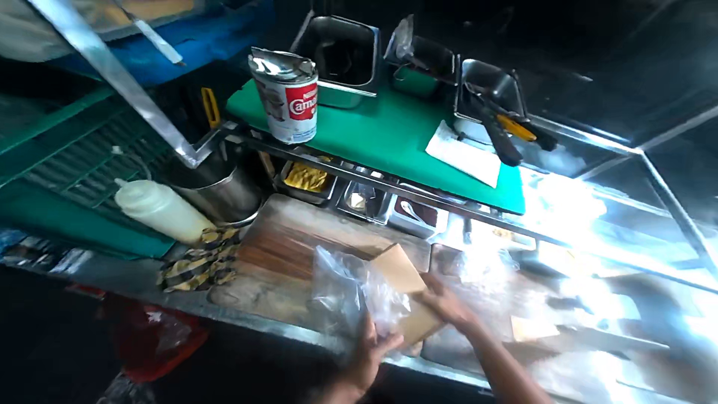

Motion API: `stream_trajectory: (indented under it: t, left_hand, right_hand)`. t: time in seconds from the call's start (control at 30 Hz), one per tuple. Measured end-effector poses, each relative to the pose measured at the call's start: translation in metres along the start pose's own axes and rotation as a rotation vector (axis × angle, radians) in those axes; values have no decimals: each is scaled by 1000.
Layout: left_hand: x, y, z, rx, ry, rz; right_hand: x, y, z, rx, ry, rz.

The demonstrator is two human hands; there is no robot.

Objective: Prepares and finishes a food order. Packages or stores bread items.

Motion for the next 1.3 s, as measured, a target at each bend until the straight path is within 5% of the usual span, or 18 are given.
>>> stream_trajectory:
  t: [0.07,0.17,0.33,0.4,0.53,0.63,0.77,0.87,0.97,1.1,1.2,1.3]
  left_hand:
    - [6,10,-12,104,60,-45]
    - [33,66,-30,626,101,7]
    - [94,168,-1,1420,95,97]
    - [112,161,25,1535,-7,-72]
    - [95,80,125,1669,-532,-342]
    - [45,49,194,2099,-784,-230]
    - [-7,80,215,2353,-732,53]
    - [-19,119,175,2182,-350,351]
    - [-50,115,135,1664,1,591]
    - [-148,14,149,1395,-425,808]
    - [-121,23,105,1022,-424,639]
    - [-1,25,47,147,100,147]
  right_hand:
    - [-30,19,22,425,69,46]
    - [-72,48,64,857,148,87]
    - [-146,72,102,1028,198,24]
    - [-168,67,106,1015,114,-51]
    - [-187,26,108,964,-88,-132]
    - [-176,10,116,1117,-170,-147]
    - [-164,24,108,1485,3,-161]
    - [-154,43,89,1683,247,-113]
    - [-137,50,70,1838,472,-88]
    - [-134,54,55,1981,578,-150]
    - [-145,53,58,2002,467,-225]
    - [-168,38,68,1697,454,-199]
Point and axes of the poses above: each hand's wrist, its own x-axis towards the middle knuckle, its own z-axis out of the palm, y = z × x, the point moved 9 cm from there along x, towards the middle knuckle, and after that the axes turned 13 degrees about -x, right-handed, at the moved point
